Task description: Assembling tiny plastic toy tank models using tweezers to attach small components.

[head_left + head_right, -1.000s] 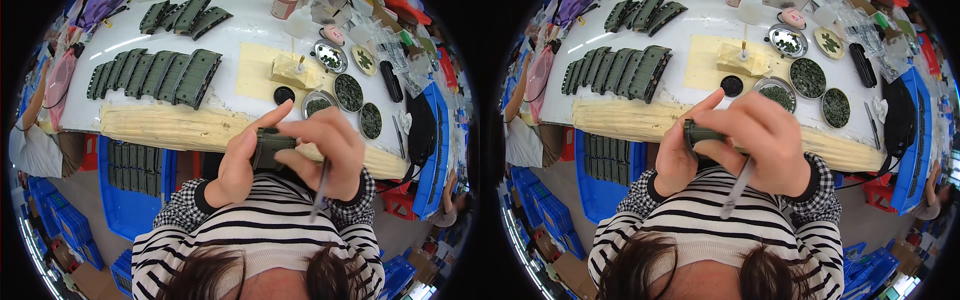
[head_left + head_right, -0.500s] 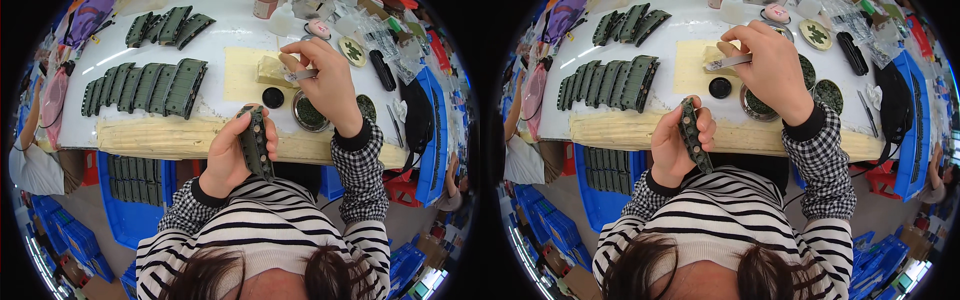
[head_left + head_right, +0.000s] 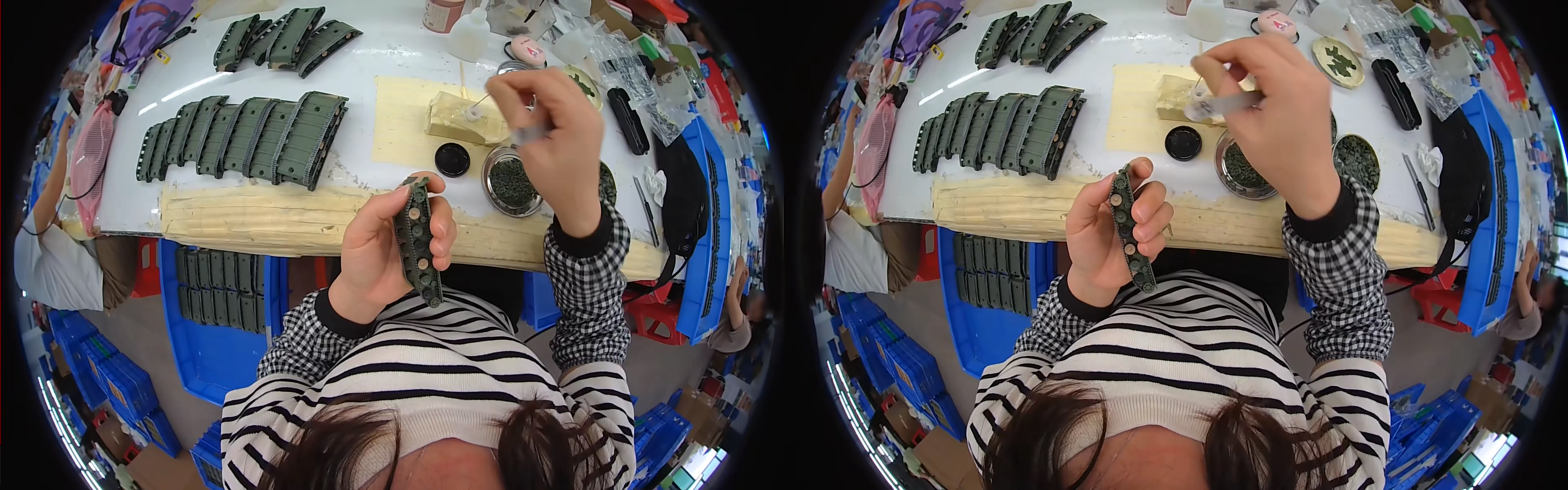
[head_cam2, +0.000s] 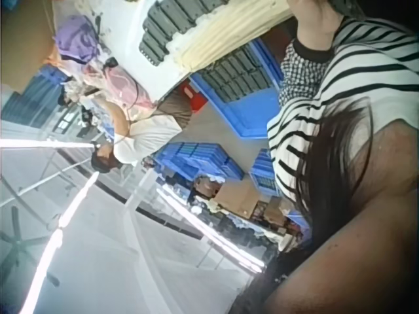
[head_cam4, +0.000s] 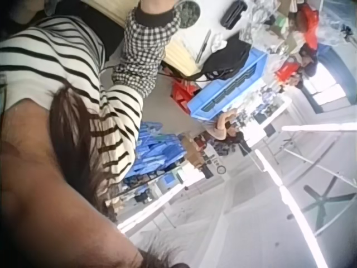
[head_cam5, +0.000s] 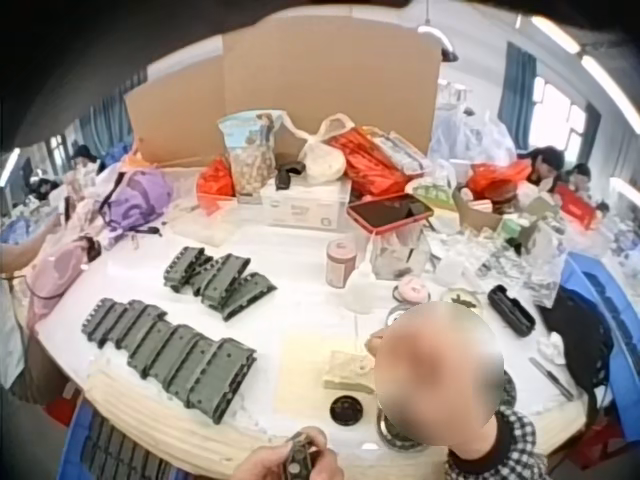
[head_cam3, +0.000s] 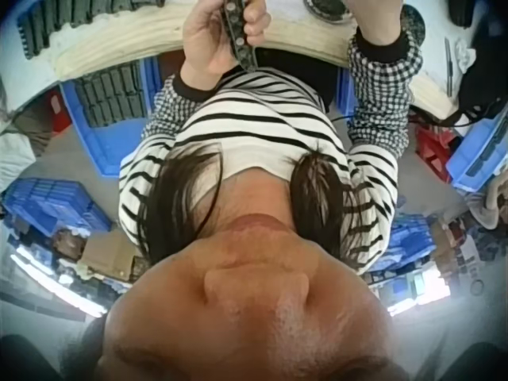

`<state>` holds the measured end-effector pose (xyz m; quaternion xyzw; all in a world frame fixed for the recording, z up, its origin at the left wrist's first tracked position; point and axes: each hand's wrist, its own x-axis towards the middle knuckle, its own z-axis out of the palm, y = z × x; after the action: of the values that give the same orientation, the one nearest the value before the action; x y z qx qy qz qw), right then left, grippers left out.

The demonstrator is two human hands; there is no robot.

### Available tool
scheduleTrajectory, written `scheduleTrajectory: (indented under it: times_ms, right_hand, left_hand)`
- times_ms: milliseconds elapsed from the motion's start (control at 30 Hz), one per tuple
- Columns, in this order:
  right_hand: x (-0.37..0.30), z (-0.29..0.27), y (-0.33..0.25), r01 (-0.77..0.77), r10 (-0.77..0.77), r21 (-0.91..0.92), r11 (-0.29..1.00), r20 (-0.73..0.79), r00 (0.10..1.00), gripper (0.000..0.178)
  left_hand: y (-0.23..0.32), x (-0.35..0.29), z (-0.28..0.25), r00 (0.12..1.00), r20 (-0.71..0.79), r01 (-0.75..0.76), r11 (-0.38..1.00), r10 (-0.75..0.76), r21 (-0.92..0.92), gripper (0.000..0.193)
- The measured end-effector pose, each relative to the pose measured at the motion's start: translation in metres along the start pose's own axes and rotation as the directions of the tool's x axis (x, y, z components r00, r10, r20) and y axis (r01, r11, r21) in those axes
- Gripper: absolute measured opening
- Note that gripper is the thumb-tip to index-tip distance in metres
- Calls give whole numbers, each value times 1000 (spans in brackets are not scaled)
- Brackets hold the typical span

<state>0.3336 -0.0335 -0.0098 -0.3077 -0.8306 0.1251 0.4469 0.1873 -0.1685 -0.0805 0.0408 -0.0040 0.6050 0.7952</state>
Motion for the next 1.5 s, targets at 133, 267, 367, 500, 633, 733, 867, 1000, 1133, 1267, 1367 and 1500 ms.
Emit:
scheduleTrajectory:
  times_ms: [133, 267, 367, 500, 633, 733, 867, 1000, 1133, 1267, 1367, 1500]
  right_hand:
    - [-13, -16, -35, -101, 139, 342, 934, -88, 986, 7]
    - [-34, 0, -47, -378, 329, 647, 662, 202, 922, 14]
    - [-39, 10, -43, -399, 329, 774, 492, 258, 908, 17]
    - [-38, 10, -43, -430, 348, 762, 484, 283, 894, 18]
    - [-38, 12, -44, -414, 333, 771, 483, 275, 902, 18]
    - [-39, 11, -41, -407, 315, 763, 502, 278, 908, 17]
    - [-38, 11, -42, -416, 324, 762, 497, 281, 903, 17]
    - [-39, 11, -42, -418, 341, 781, 464, 278, 898, 17]
    - [-28, -1, -40, -449, 442, 635, 628, 184, 878, 15]
    - [-21, 1, 0, -214, 239, 217, 952, -95, 966, 7]
    - [-18, 7, 0, -56, 56, 3, 998, -85, 995, 9]
    - [-22, 14, 3, -38, 38, -29, 999, -1, 999, 10]
  left_hand:
    - [0, -2, 1, 1000, -15, 16, 999, -17, -42, 36]
    - [-2, 0, 4, 999, -12, 36, 998, -36, -42, 36]
    - [-3, -1, 6, 998, -42, 49, 999, -49, 19, 38]
    - [-3, -3, 5, 997, -60, 48, 997, -44, 63, 39]
    - [-3, -1, 5, 998, -34, 48, 998, -49, -34, 35]
    - [-3, -1, 5, 998, -32, 51, 998, -52, -39, 34]
    - [-2, -1, 6, 998, -33, 50, 998, -51, -30, 34]
    - [-3, -1, 5, 998, -36, 51, 998, -53, -48, 36]
    - [0, -4, 9, 995, -101, 32, 996, -23, 80, 52]
    - [5, -7, 29, 985, -172, 21, 974, 19, 224, 63]
    - [11, -12, 31, 982, -164, -1, 867, 96, 499, 67]
    - [18, -16, 28, 985, -62, -57, 645, 160, 762, 65]
